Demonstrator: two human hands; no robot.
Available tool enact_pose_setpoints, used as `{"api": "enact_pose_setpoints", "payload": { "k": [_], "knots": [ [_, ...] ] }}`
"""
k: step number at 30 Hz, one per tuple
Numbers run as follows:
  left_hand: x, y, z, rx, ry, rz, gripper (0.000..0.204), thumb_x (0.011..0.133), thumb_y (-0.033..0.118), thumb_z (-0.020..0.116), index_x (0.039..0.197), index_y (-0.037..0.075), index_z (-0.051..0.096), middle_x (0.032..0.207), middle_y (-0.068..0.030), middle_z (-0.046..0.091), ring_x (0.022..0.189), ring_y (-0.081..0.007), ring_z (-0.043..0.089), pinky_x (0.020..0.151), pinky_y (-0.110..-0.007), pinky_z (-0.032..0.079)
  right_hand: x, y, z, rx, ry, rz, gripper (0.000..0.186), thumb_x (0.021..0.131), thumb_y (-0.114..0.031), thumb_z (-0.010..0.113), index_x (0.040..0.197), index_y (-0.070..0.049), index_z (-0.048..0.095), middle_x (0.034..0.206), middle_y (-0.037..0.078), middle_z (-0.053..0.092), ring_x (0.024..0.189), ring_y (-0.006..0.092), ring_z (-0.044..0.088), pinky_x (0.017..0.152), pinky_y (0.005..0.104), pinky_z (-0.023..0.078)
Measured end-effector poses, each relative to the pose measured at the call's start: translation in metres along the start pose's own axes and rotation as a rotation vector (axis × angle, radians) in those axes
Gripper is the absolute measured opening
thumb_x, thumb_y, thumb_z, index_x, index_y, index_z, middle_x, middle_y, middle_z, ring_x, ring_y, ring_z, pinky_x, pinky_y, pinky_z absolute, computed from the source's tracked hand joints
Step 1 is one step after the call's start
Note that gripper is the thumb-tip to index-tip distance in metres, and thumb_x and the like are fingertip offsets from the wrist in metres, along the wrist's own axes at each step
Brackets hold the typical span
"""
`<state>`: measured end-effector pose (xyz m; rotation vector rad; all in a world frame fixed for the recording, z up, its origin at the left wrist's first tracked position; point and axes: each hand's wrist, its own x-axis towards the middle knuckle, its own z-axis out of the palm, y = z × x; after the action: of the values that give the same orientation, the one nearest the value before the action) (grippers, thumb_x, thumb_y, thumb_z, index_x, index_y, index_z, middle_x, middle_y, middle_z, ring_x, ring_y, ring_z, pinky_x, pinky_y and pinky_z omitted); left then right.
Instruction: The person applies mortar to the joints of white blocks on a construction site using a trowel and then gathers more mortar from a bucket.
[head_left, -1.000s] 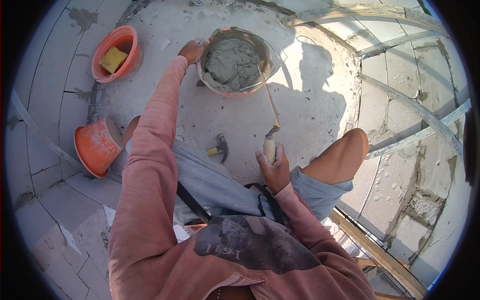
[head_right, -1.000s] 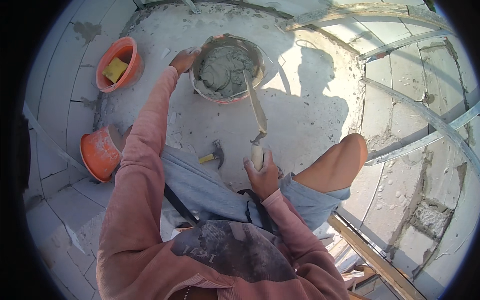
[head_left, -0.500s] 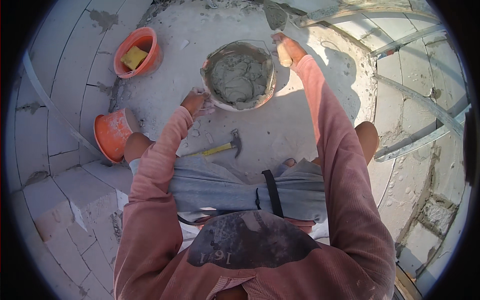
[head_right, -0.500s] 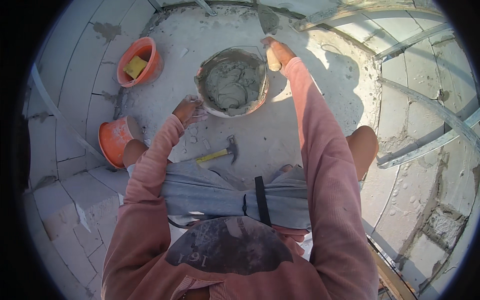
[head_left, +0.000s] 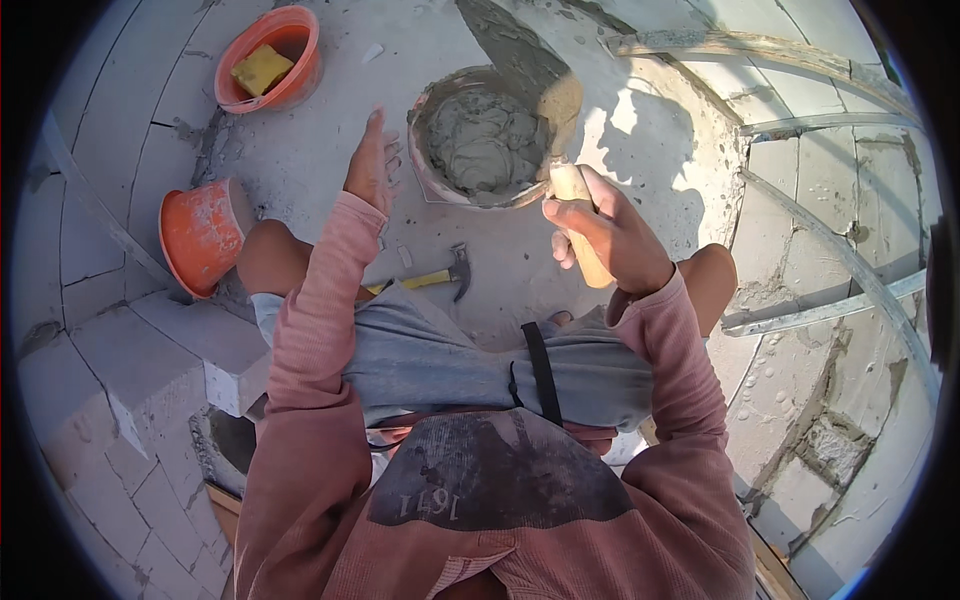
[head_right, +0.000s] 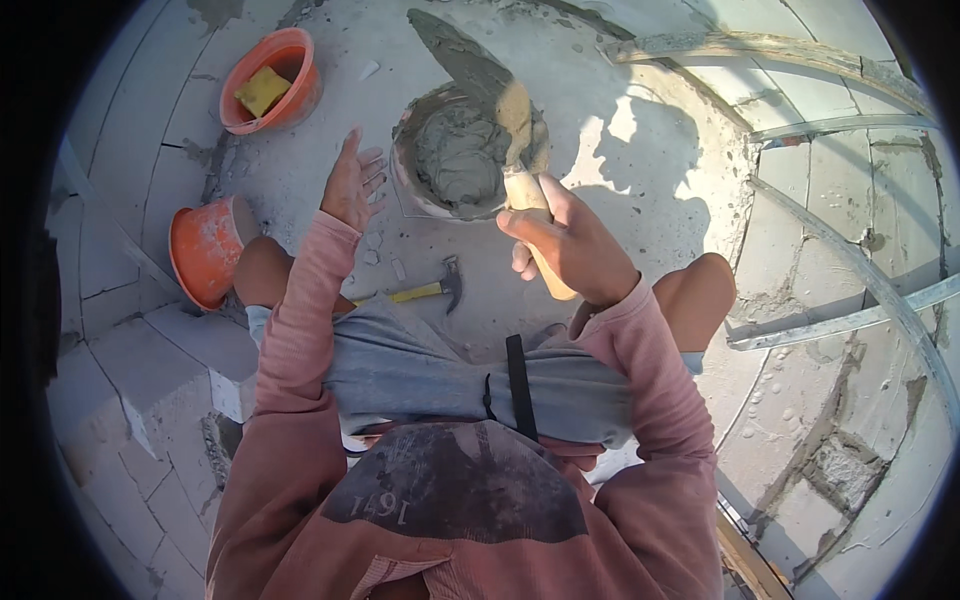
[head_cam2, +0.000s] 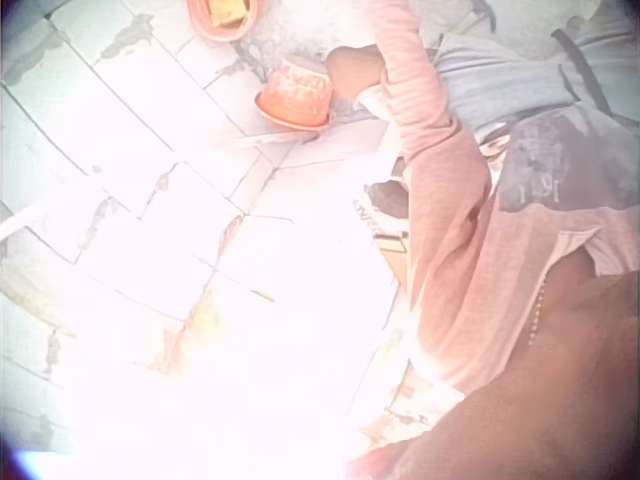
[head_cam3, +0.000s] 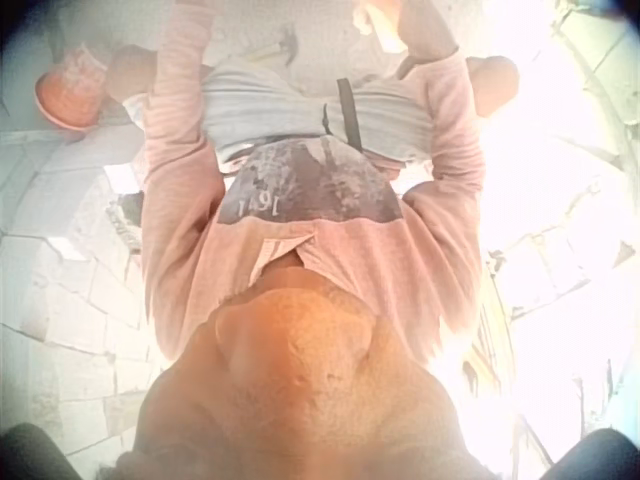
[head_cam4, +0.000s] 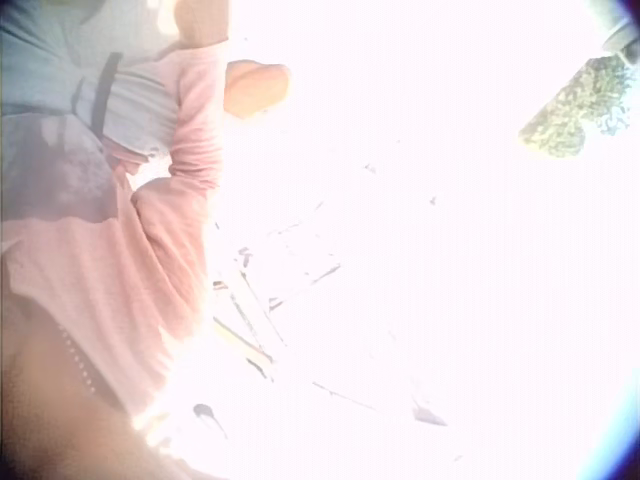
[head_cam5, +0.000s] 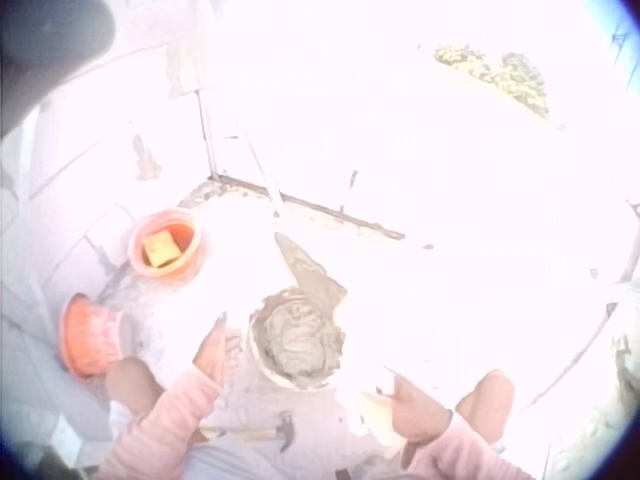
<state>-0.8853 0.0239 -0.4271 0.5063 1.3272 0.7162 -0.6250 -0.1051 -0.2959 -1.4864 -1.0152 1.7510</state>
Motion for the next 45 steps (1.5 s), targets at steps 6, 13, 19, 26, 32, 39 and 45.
{"api": "enact_pose_setpoints", "payload": {
  "k": [6, 13, 19, 26, 32, 39, 45],
  "knots": [
    [0.039, -0.058, -0.009, 0.507, 0.018, 0.234, 0.074, 0.094, 0.053, 0.047, 0.141, -0.003, 0.044, 0.149, -0.0297, 0.037, 0.139, -0.0423, 0.034, 0.110, -0.055, 0.028, -0.022, -0.035, -0.038, -0.709, 0.040, 0.217, 0.041, 0.099, -0.040, 0.056, 0.107, 0.000, 0.057, 0.067, 0.003, 0.054, 0.053, 0.0131, 0.056, 0.050, 0.0302, 0.045],
    [0.037, -0.111, -0.010, 0.898, -0.063, 0.112, 0.056, 0.098, 0.040, 0.044, 0.126, -0.008, 0.055, 0.124, -0.0316, 0.058, 0.114, -0.0451, 0.057, 0.100, -0.044, 0.043, 0.040, -0.057, -0.010, -1.456, -0.333, 0.342, 0.050, 0.102, -0.042, 0.042, 0.087, 0.001, 0.061, 0.065, 0.017, 0.065, 0.057, 0.0303, 0.066, 0.063, 0.0423, 0.054],
    [0.015, -0.113, 0.012, 0.479, 0.055, 0.100, 0.058, 0.099, 0.037, 0.040, 0.120, -0.014, 0.057, 0.126, -0.0387, 0.054, 0.125, -0.0484, 0.049, 0.106, -0.045, 0.037, 0.049, -0.064, 0.013, -1.488, -0.407, 0.491, 0.051, 0.101, -0.045, 0.047, 0.088, 0.002, 0.060, 0.069, 0.018, 0.064, 0.067, 0.0314, 0.067, 0.070, 0.0433, 0.053],
    [0.024, -0.124, 0.019, 0.236, 0.089, 0.005, 0.061, 0.100, 0.038, 0.036, 0.126, -0.015, 0.053, 0.128, -0.0370, 0.054, 0.126, -0.0476, 0.048, 0.107, -0.044, 0.037, 0.070, -0.064, -0.001, -1.951, -0.357, 0.399, 0.037, 0.098, -0.041, 0.050, 0.100, -0.008, 0.065, 0.089, 0.017, 0.069, 0.089, 0.0377, 0.068, 0.084, 0.0487, 0.052],
    [0.004, -0.090, 0.013, 0.352, 0.052, 0.085, 0.064, 0.101, 0.039, 0.033, 0.134, -0.014, 0.045, 0.133, -0.0356, 0.051, 0.126, -0.0467, 0.050, 0.107, -0.045, 0.038, 0.052, -0.063, -0.043, -2.189, -0.173, 0.127, 0.029, 0.096, -0.032, 0.055, 0.121, -0.016, 0.058, 0.097, 0.010, 0.065, 0.082, 0.0328, 0.069, 0.076, 0.0483, 0.055],
    [0.010, -0.092, 0.020, 0.406, 0.228, 0.242, 0.060, 0.101, 0.039, 0.036, 0.115, -0.013, 0.060, 0.118, -0.0384, 0.058, 0.114, -0.0507, 0.054, 0.100, -0.049, 0.042, 0.101, -0.060, -0.091, -2.451, -0.102, -0.284, 0.031, 0.094, -0.017, 0.051, 0.125, -0.015, 0.056, 0.111, 0.012, 0.062, 0.094, 0.0327, 0.066, 0.078, 0.0430, 0.054],
    [0.020, -0.096, 0.014, 0.473, 0.196, 0.195, 0.058, 0.100, 0.039, 0.038, 0.118, -0.012, 0.058, 0.119, -0.0369, 0.059, 0.114, -0.0492, 0.056, 0.099, -0.049, 0.043, 0.165, -0.101, -0.059, -2.686, -0.083, -0.729, 0.031, 0.092, -0.020, 0.055, 0.123, -0.018, 0.058, 0.114, 0.008, 0.062, 0.102, 0.0288, 0.063, 0.084, 0.0398, 0.051]
  ]
}}
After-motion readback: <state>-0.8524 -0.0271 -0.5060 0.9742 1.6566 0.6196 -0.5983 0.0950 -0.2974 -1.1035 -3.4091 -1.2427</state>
